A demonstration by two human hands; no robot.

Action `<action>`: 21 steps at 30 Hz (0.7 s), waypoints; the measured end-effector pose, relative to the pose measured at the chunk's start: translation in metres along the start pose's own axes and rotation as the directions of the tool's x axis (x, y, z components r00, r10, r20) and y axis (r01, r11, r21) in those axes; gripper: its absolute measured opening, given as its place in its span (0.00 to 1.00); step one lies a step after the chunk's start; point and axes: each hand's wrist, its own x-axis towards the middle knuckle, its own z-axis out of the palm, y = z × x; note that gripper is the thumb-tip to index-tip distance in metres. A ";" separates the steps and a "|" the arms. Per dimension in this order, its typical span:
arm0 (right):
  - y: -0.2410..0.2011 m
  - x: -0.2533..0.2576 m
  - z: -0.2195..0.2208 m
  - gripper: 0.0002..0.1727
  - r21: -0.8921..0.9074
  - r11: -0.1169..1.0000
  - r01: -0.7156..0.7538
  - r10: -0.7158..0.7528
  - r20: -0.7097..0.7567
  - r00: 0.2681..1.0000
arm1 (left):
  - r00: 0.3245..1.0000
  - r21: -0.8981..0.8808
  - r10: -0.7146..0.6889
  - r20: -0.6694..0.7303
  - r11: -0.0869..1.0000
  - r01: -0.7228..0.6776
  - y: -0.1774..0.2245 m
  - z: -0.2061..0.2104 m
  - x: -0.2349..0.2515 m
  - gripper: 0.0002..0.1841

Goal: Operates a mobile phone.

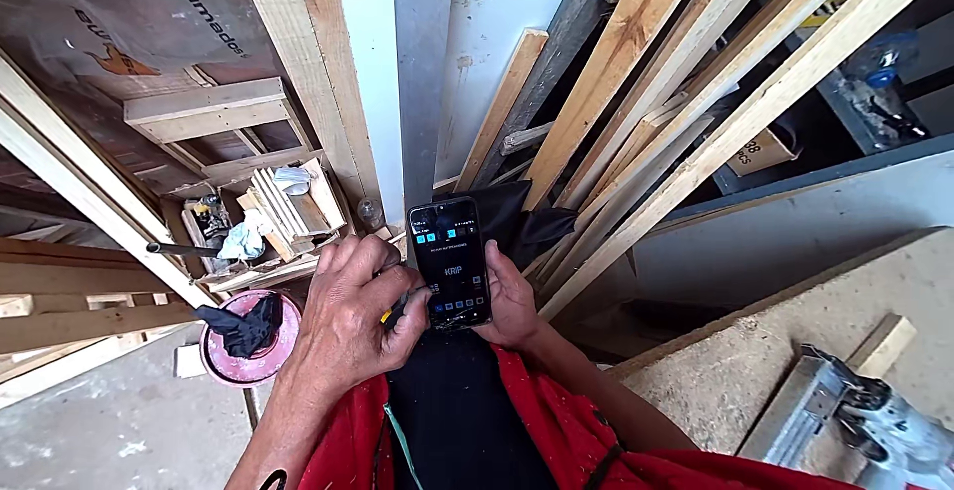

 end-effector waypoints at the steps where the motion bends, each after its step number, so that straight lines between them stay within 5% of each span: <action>1: 0.000 0.000 0.000 0.33 -0.003 1.000 0.003 -0.003 -0.012 1.000 | 1.000 0.010 0.004 0.004 1.000 -0.005 0.000 0.001 0.000 0.14; 9: -0.001 0.000 0.002 0.32 -0.021 1.000 0.004 -0.004 -0.020 1.000 | 0.997 0.075 -0.067 0.040 0.995 0.064 0.002 0.004 0.003 0.28; 14: -0.003 0.001 0.003 0.31 0.006 1.000 0.003 -0.002 -0.044 0.999 | 0.996 0.009 0.048 0.074 0.999 -0.049 0.003 0.006 -0.001 0.16; 21: -0.005 0.003 0.006 0.34 0.042 0.999 -0.025 0.025 0.002 1.000 | 0.999 -0.014 0.045 0.028 0.999 -0.045 -0.001 0.001 -0.004 0.15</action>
